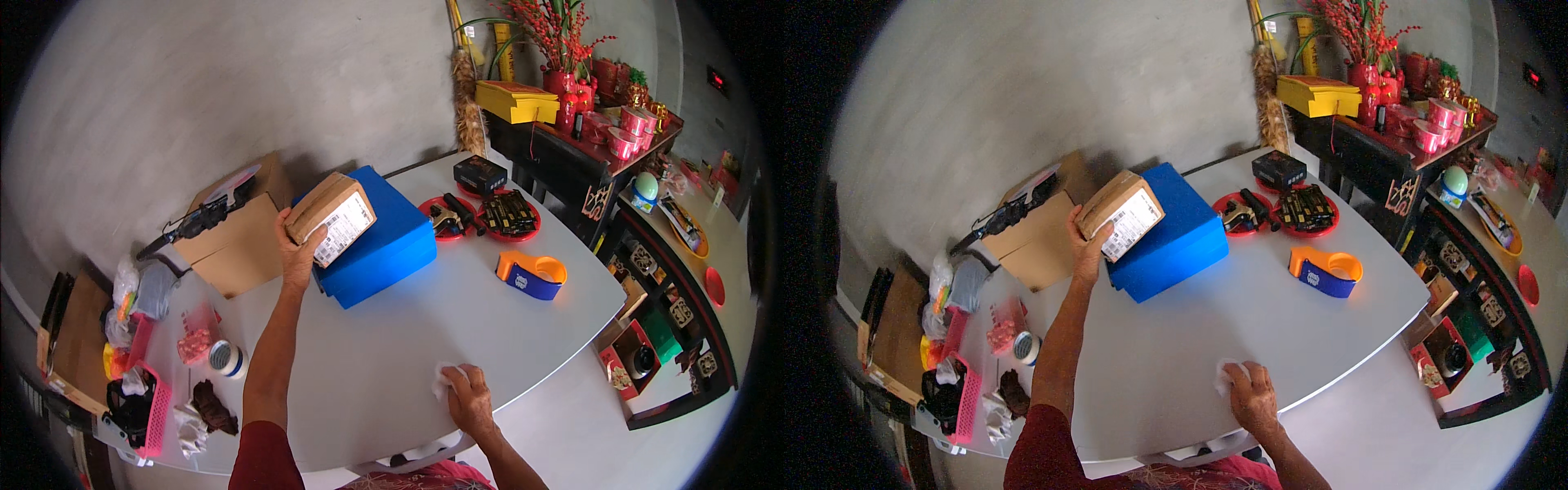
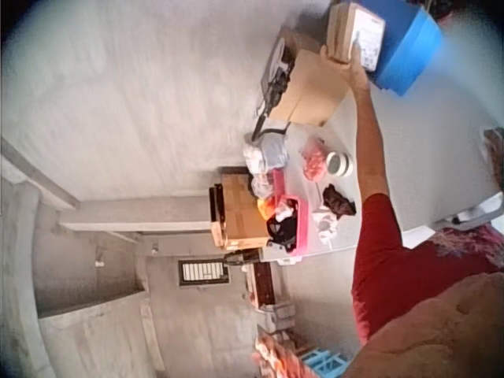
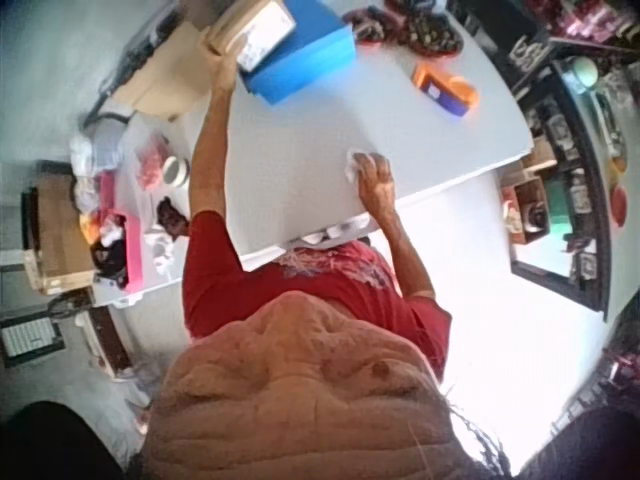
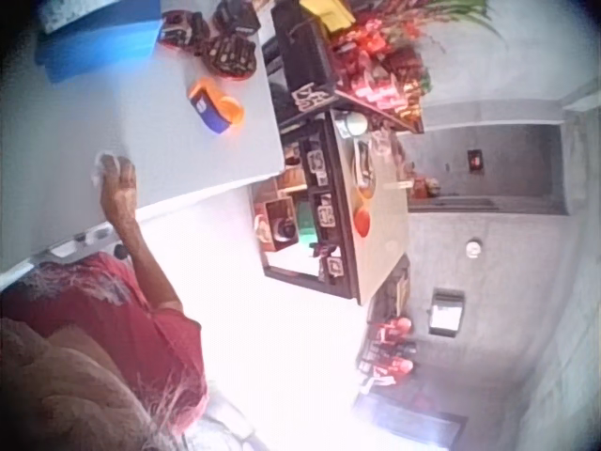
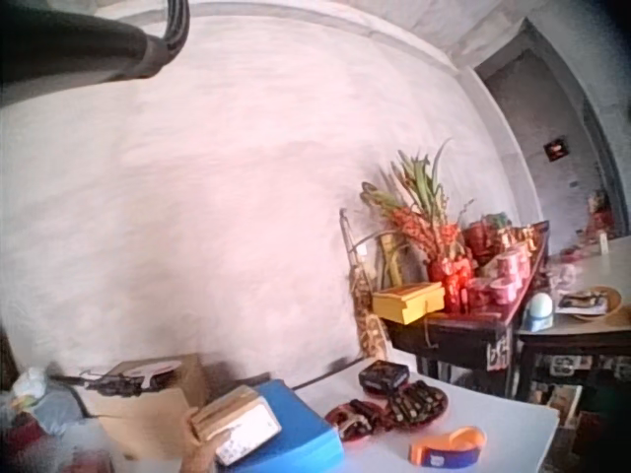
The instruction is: The person wipes a blue box and a table surface with a white cloth, then wipes a roll of tape and a plastic bag. The person then wipes several red envelopes one by one and places them into a clear plastic bag.
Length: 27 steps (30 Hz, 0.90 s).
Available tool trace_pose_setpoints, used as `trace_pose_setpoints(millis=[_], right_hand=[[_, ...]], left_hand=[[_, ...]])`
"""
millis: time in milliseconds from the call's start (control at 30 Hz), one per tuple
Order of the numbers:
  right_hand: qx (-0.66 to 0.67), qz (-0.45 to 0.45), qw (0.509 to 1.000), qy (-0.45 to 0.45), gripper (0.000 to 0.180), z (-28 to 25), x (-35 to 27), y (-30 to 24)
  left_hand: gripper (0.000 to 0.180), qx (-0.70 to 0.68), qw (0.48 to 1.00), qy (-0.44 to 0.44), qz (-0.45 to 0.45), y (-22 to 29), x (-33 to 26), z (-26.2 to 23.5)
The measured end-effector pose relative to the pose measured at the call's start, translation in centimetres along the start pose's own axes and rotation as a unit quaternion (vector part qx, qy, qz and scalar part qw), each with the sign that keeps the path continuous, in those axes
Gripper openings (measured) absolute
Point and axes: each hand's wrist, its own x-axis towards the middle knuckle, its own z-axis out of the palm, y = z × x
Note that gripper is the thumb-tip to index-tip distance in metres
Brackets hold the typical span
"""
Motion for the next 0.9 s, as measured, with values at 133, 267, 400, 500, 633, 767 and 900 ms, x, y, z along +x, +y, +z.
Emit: trace_pose_setpoints(millis=[133, 267, 400, 500, 633, 767, 900], right_hand=[[-0.004, 0.022, 1.0, -0.006, 0.038, -0.3, 0.3, -0.4], [-0.016, 0.038, 0.999, -0.013, 0.039, -0.4, 0.7, -0.8], [-0.023, 0.057, 0.998, -0.023, 0.039, -0.3, 0.5, -0.9], [-0.021, 0.068, 0.997, -0.024, 0.038, -0.4, 0.4, -1.1], [-0.01, 0.066, 0.997, -0.027, 0.038, 0.1, 0.4, -0.9], [-0.035, 0.059, 0.996, -0.055, 0.036, 0.1, -0.1, -0.1], [0.006, 0.063, 0.997, -0.047, 0.038, 0.1, 0.1, -0.6]], left_hand=[[0.083, 0.043, 0.999, -0.028, -0.009, -1.5, 2.7, 0.0], [0.082, 0.048, 0.998, -0.028, 0.011, -4.3, 4.9, -0.8], [0.089, 0.076, 0.996, -0.046, 0.007, -5.1, 6.7, -1.0], [0.097, 0.177, 0.983, -0.045, 0.022, -5.9, 7.6, -1.4], [0.089, 0.253, 0.959, 0.036, 0.123, -7.7, 7.7, -2.4], [0.084, 0.393, 0.896, 0.109, 0.174, -3.9, 3.3, -0.9], [0.076, 0.41, 0.889, 0.095, 0.18, 0.3, -5.3, -1.8]])
